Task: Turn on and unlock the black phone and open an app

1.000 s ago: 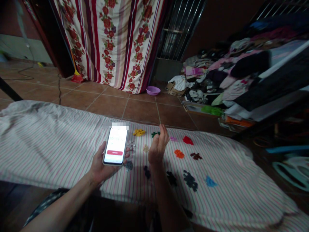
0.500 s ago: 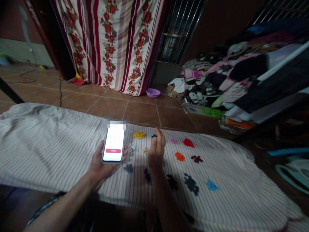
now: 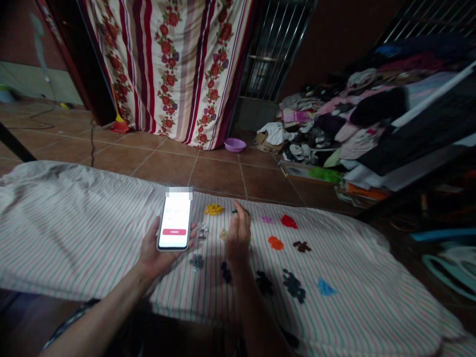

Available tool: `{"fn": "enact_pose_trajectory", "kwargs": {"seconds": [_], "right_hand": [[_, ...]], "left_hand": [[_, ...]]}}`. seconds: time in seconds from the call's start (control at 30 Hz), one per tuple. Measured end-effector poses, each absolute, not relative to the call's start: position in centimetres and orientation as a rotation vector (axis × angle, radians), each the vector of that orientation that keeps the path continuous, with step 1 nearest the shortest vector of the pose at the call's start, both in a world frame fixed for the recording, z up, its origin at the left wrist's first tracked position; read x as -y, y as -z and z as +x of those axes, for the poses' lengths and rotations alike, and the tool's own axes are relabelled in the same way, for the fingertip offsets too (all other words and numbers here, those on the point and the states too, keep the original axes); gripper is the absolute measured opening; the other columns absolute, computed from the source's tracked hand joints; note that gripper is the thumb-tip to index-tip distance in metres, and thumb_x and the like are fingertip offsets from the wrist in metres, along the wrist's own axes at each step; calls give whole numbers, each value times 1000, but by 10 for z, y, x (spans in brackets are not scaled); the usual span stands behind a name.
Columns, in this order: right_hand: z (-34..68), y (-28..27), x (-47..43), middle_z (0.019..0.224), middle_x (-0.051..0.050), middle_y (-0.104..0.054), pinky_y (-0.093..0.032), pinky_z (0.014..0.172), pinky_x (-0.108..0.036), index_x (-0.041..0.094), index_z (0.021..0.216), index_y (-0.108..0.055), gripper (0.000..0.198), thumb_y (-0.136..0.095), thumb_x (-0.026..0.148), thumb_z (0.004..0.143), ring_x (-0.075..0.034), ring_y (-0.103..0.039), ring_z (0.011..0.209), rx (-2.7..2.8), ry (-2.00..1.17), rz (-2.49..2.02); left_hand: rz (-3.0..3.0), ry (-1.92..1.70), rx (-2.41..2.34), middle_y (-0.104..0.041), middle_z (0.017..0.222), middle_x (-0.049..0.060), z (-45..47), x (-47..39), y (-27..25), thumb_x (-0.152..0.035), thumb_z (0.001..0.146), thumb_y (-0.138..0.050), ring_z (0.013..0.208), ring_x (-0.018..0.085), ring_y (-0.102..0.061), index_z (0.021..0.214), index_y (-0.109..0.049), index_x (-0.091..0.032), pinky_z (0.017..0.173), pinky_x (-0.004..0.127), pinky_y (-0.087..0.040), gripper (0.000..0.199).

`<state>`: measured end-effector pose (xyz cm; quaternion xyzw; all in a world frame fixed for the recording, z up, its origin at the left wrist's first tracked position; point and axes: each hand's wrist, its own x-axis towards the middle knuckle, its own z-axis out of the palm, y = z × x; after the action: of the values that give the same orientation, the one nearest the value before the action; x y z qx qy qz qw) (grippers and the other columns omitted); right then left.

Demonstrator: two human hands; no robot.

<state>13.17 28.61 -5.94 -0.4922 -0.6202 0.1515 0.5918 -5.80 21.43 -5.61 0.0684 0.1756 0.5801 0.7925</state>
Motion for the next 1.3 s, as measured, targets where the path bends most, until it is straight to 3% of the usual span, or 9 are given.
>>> {"fn": "enact_pose_trajectory", "kwargs": {"seconds": [0.87,1.3], "right_hand": [[128,58,-280,118,-12,-63,-41,100,-44,17,116,-61,48,-23,40,98,-22,-55,113,1514,-490,-1151],[125,55,-276,112,-10,-66,-50,84,-38,21,108,-67,53,-21,45,97,-22,-61,96,1557,-543,-1160]], "left_hand": [[102,-1280,-425,-67,110,22,-59,-218,56,-56,86,-45,94,31,-68,145,-31,-8,80,40,-52,77],[111,-1308,-470,-68,110,22,-61,-220,58,-56,87,-44,94,31,-69,144,-32,-9,78,41,-53,75]]}}
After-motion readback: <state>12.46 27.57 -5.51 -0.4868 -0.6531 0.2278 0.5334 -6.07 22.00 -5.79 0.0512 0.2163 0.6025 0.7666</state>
